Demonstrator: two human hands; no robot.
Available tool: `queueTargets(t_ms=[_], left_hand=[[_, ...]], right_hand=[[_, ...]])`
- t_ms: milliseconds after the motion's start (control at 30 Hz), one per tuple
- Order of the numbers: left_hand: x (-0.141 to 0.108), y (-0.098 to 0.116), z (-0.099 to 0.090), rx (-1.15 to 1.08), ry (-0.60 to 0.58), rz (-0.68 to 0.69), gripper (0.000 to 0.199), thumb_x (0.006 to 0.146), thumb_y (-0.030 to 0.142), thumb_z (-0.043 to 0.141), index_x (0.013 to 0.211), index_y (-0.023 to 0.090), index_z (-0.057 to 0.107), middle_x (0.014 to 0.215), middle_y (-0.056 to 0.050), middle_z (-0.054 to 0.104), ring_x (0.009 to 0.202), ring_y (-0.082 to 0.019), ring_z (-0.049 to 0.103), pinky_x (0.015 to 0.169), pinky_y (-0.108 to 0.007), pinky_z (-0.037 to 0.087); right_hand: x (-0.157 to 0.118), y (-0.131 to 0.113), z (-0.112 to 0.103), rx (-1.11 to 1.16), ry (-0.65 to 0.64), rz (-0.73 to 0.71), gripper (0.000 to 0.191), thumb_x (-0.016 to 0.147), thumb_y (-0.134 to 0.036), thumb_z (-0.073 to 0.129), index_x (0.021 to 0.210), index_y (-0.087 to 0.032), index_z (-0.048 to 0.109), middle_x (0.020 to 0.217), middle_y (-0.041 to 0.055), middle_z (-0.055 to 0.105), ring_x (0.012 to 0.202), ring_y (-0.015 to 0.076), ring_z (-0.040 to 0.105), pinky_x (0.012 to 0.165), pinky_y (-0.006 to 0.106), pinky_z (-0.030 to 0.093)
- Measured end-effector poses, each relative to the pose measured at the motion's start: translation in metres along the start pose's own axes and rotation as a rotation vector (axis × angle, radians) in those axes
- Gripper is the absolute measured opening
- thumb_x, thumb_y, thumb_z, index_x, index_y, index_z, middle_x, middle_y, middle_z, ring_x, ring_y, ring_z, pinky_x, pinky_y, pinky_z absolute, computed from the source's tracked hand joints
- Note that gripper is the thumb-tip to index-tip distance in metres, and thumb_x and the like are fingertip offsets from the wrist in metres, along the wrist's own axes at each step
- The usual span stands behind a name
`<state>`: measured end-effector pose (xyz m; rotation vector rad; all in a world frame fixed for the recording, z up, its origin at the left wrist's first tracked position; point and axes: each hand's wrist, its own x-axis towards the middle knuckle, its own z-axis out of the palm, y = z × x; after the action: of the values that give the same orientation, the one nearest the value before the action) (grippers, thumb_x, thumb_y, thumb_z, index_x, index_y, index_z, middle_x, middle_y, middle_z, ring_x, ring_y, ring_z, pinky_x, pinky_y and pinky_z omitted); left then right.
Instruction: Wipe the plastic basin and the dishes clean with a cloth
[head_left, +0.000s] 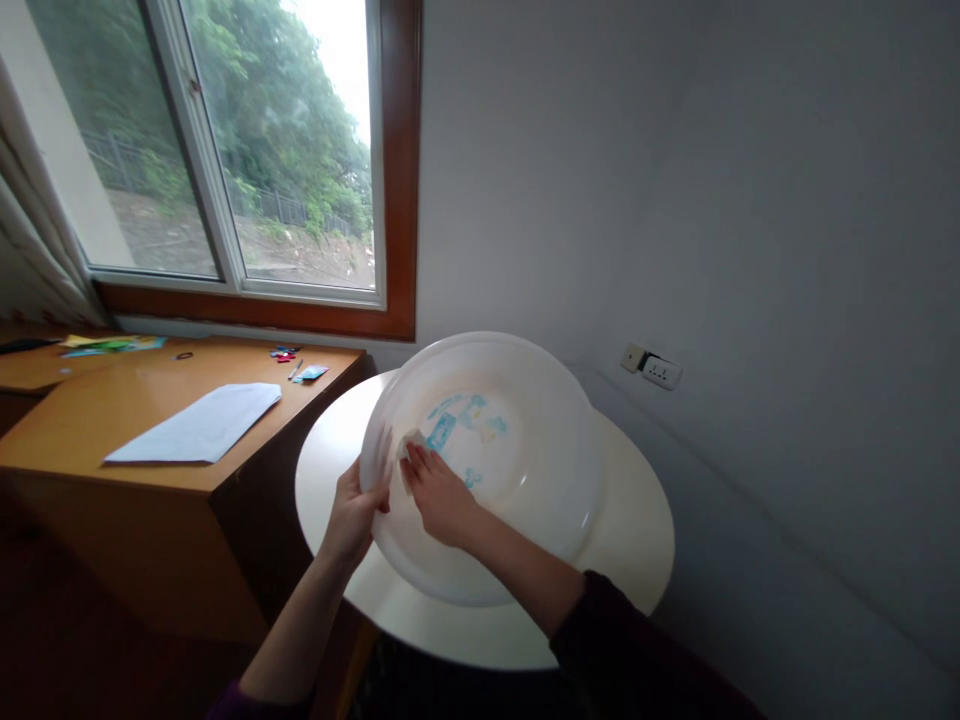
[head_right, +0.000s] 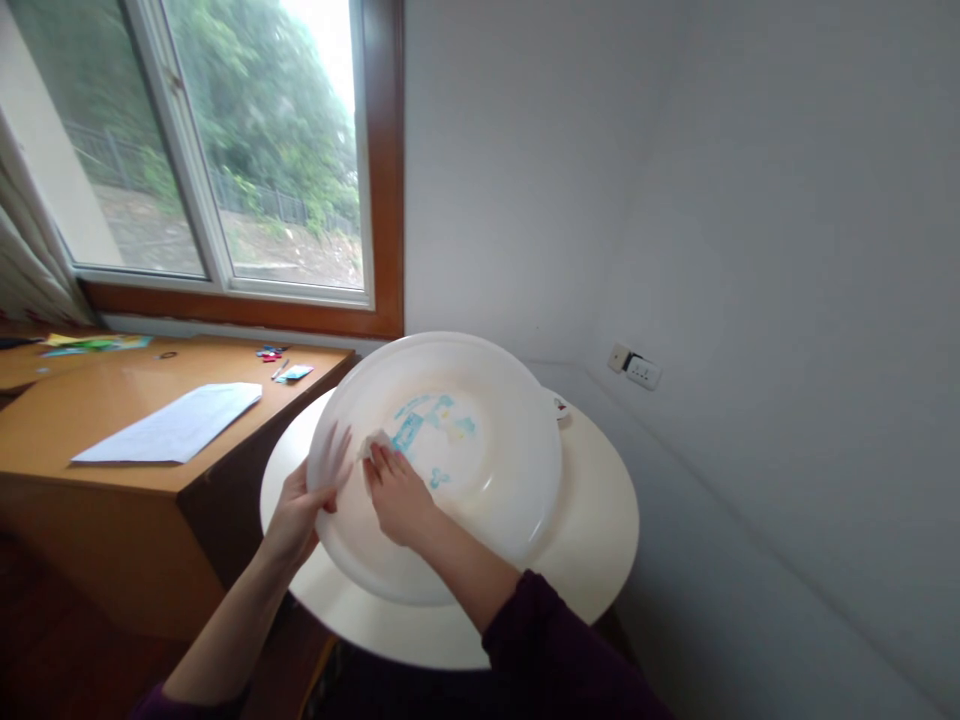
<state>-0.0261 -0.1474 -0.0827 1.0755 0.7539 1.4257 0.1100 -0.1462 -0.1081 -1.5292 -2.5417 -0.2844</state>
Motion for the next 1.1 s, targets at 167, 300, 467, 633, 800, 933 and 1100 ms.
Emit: queueTargets(t_ms=[167, 300, 467, 633, 800, 933, 1100], left_hand=[[-0.004, 0.004, 0.001, 0.037, -0.048, 0.009, 0.051, 0.042, 0.005, 0.046, 0.089, 0.013, 0.063, 0.056, 0.005, 0.054, 0.05, -0.008, 0.042, 0.04, -0.016, 0.031], [-0.004, -0.001, -0.003, 0.038, -0.033, 0.006, 0.033, 0.042, 0.006, 0.047, 0.071, 0.014, 0.06, 0.05, 0.005, 0.049, 0.048, -0.008, 0.04, 0.039, -0.017, 0.029], [-0.005, -0.008, -0.002, 0.014, -0.001, 0.027, 0.028, 0.043, 0.008, 0.048, 0.068, 0.015, 0.058, 0.048, 0.006, 0.046, 0.046, -0.008, 0.039, 0.038, -0.017, 0.028], [-0.009, -0.011, 0.003, 0.139, -0.018, 0.12, 0.015, 0.046, 0.01, 0.05, 0.059, 0.015, 0.055, 0.046, 0.006, 0.046, 0.045, -0.009, 0.039, 0.041, -0.02, 0.03], [-0.008, -0.011, 0.003, 0.193, -0.03, 0.155, 0.019, 0.048, 0.009, 0.049, 0.064, 0.015, 0.058, 0.048, 0.006, 0.046, 0.046, -0.01, 0.04, 0.042, -0.021, 0.032], [-0.008, -0.009, 0.005, 0.219, -0.036, 0.163, 0.018, 0.049, 0.009, 0.049, 0.063, 0.015, 0.057, 0.047, 0.006, 0.046, 0.046, -0.01, 0.04, 0.042, -0.021, 0.031], [-0.01, -0.006, 0.01, 0.269, -0.036, 0.191, 0.029, 0.05, 0.011, 0.049, 0.076, 0.015, 0.062, 0.051, 0.006, 0.051, 0.048, -0.011, 0.043, 0.043, -0.021, 0.033]], right_hand=[[0.035, 0.044, -0.034, -0.169, 0.139, 0.271, 0.059, 0.079, -0.01, 0.037, 0.135, 0.003, 0.024, 0.144, 0.0249, 0.014, 0.134, 0.0289, 0.013, 0.108, 0.044, 0.012], [0.014, 0.09, -0.039, -0.256, 0.107, 0.496, 0.064, 0.076, -0.009, 0.037, 0.136, 0.005, 0.021, 0.143, 0.0253, 0.012, 0.134, 0.031, 0.012, 0.107, 0.05, 0.007], [-0.049, 0.107, 0.003, -0.299, -0.001, 0.586, 0.065, 0.075, -0.012, 0.037, 0.136, 0.003, 0.024, 0.141, 0.0233, 0.023, 0.133, 0.0305, 0.016, 0.107, 0.051, 0.006], [-0.084, 0.067, 0.022, -0.071, -0.316, 0.467, 0.061, 0.074, -0.015, 0.042, 0.131, 0.004, 0.035, 0.139, 0.0271, 0.024, 0.131, 0.0333, 0.022, 0.106, 0.051, 0.015], [-0.081, 0.023, -0.003, 0.44, -0.438, 0.191, 0.061, 0.083, -0.017, 0.032, 0.141, -0.012, 0.015, 0.146, 0.0129, 0.019, 0.135, 0.0219, 0.014, 0.108, 0.048, 0.008], [-0.067, -0.007, -0.015, 0.845, -0.24, 0.233, 0.066, 0.092, -0.035, 0.024, 0.139, -0.013, -0.017, 0.148, 0.0107, 0.002, 0.135, 0.0153, 0.009, 0.11, 0.04, 0.011], [-0.054, -0.023, -0.006, 0.846, -0.189, 0.24, 0.065, 0.092, -0.047, 0.017, 0.141, -0.01, -0.002, 0.148, 0.0108, -0.001, 0.136, 0.018, -0.002, 0.111, 0.04, 0.008]])
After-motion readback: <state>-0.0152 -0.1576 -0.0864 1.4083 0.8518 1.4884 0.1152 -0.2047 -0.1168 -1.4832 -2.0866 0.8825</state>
